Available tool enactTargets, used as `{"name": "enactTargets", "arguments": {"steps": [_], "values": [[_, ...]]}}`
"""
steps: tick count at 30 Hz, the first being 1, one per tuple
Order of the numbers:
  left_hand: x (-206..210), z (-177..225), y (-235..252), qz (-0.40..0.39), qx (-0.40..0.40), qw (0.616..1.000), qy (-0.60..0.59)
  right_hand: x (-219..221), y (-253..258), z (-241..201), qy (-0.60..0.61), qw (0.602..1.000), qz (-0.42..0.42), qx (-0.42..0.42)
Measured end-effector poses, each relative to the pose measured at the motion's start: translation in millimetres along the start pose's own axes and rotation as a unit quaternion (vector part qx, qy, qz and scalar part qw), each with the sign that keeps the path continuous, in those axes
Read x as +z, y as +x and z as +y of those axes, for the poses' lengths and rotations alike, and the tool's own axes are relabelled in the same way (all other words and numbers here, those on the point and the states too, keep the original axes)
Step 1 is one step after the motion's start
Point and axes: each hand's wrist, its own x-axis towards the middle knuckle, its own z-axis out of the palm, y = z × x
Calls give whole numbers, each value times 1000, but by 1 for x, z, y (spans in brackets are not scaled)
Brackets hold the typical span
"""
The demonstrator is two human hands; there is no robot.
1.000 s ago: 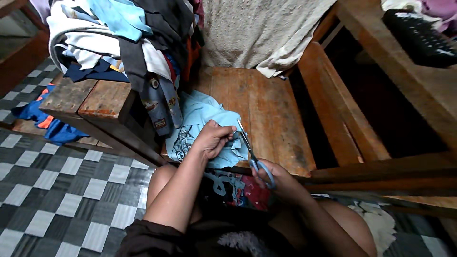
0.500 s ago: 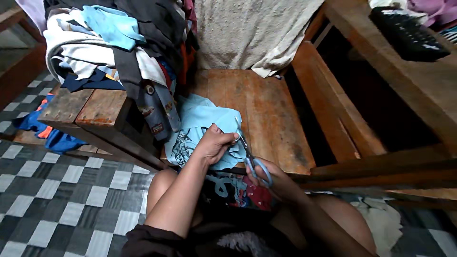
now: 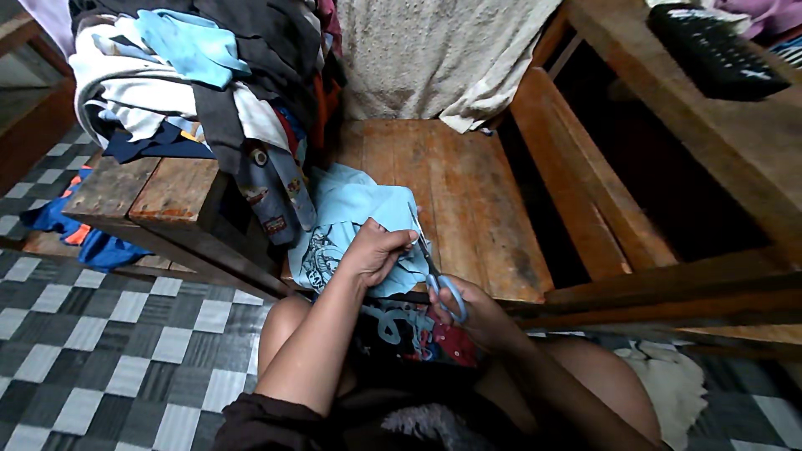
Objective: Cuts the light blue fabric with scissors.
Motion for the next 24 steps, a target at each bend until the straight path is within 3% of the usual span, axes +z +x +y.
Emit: {"name": "enactTargets", "arguments": {"steps": [11,24], "values": [[0,-1,-2,-14,-20,999,22,-2,4,5,6,999,-12,-37],[1,1,-3,-2,-19,999,39,5,4,-2,-2,1000,25,-1]]}}
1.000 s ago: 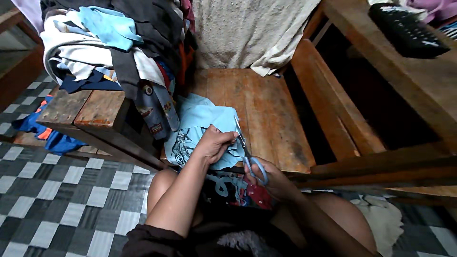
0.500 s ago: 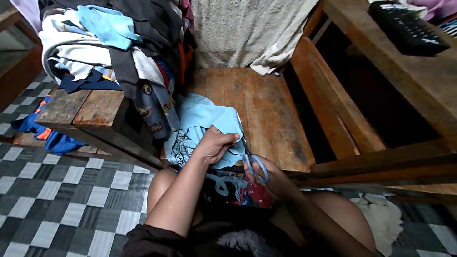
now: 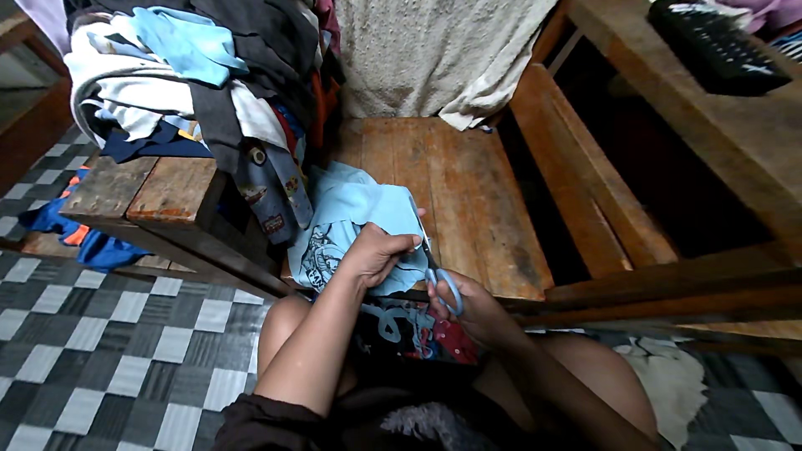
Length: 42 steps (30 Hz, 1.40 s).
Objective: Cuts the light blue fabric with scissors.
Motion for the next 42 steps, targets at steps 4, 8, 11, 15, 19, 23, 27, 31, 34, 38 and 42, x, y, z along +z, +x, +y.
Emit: {"name": "enactTargets", "arguments": {"steps": [4,8,11,15,19,23,27,31,34,38,42], "values": [[-2,1,-1,-3,-5,1000,18,-1,0,0,5,1000,-3,3],[-6,-1,0,-44,-19,997,58,-1,2,1,23,1000,-5,-1],[-7,-2,-2,-62,-22,995,69,-1,3,0,21,1000,-2,-2],[-6,-2,-4,-57,-20,996,62,1,5,1,28,1000,0,-6],[-5,-1,-5,-49,-19,997,61,5,4,-2,24,999,22,3],[-4,1,-7,-43,-25,996,70,5,5,0,24,999,27,6],[-7,1,-8,-65,-47,991,110,3,5,-1,19,999,27,5],[-9,-1,-9,-98,-63,985,124,1,6,-3,24,999,33,13],[-10,1,-9,-92,-68,985,130,0,6,-2,30,999,31,15],[-11,2,-11,-90,-71,984,134,0,5,-2,22,999,37,18],[-13,3,-12,-99,-71,982,143,-1,3,-5,2,999,38,24]]}}
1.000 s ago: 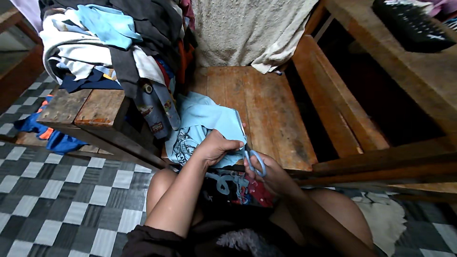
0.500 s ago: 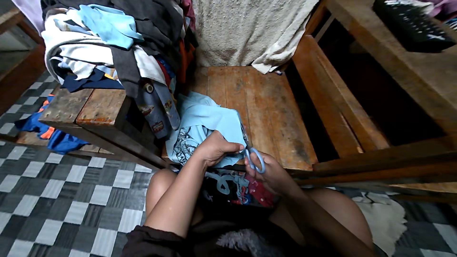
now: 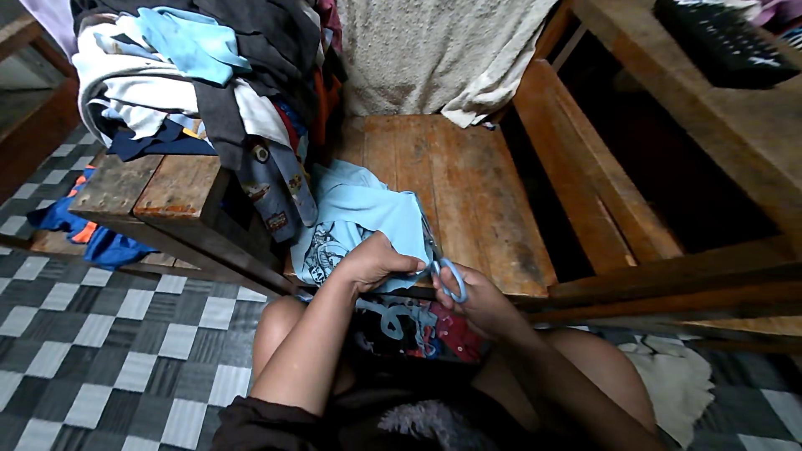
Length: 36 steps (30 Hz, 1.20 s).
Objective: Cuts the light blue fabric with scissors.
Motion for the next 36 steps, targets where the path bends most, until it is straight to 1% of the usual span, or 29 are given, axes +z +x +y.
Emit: {"name": "enactTargets", "arguments": {"steps": [2,6,10,13,15,16,17,19,20,21,22,24,26,27,29,33,36], "values": [[0,1,-2,-4,-8,1000,15,-2,0,0,-5,1000,-3,2],[-3,0,-5,-47,-27,998,42,-4,0,-1,14,1000,-12,16],[-3,0,-8,-52,-37,996,57,-6,2,0,7,1000,-24,8],[-7,-2,-8,-62,-35,996,48,-6,1,-3,-22,1000,-18,13],[-8,-3,-8,-53,-34,997,43,-8,1,-4,-46,999,-16,15],[-8,-4,-8,-36,-25,998,36,-9,1,-4,-52,998,-16,15],[-7,-5,-7,-2,-11,1000,28,-10,0,-4,-54,998,-17,15],[-2,-10,2,115,10,993,-31,-10,-3,-6,-66,997,-19,19],[1,-13,8,175,18,980,-90,-10,-4,-7,-73,997,-21,21],[1,-16,14,214,22,963,-164,-10,-5,-7,-79,996,-23,21],[1,-19,20,231,22,942,-242,-9,-6,-7,-81,996,-28,22],[2,-20,26,225,13,895,-385,-9,-8,-8,-83,995,-41,21],[3,-17,28,209,14,863,-461,-8,-8,-8,-79,995,-47,22],[3,-15,29,205,16,856,-474,-8,-8,-8,-79,995,-49,23],[1,-15,32,193,7,858,-476,-8,-9,-8,-86,994,-58,22],[-3,-15,35,141,-24,881,-452,-9,-8,-4,-86,994,-63,12],[-3,-11,31,149,-20,903,-402,-11,-8,-4,-93,994,-56,22]]}}
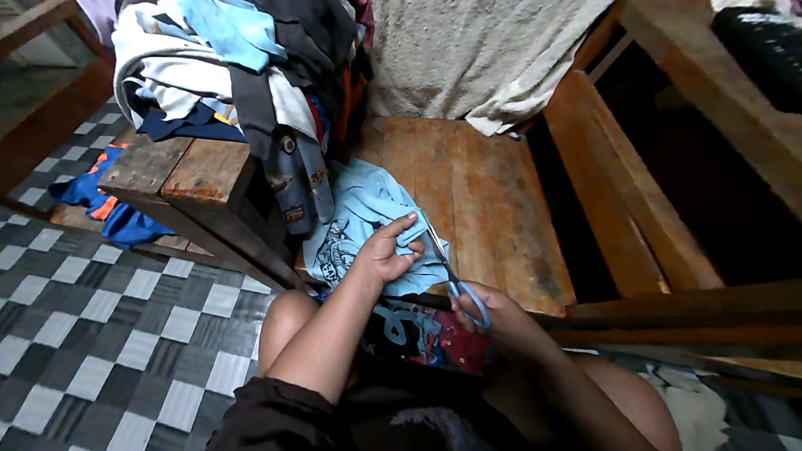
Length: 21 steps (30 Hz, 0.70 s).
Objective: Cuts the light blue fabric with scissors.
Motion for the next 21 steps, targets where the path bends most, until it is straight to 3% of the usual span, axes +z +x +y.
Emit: {"name": "enactTargets", "arguments": {"steps": [7,21], "values": [[3,4,-11,45,94,992,72,3,-1,2,13,1000,-11,-2],[-1,3,-17,1,131,973,187,11,10,7,8,1000,-12,-23]]}}
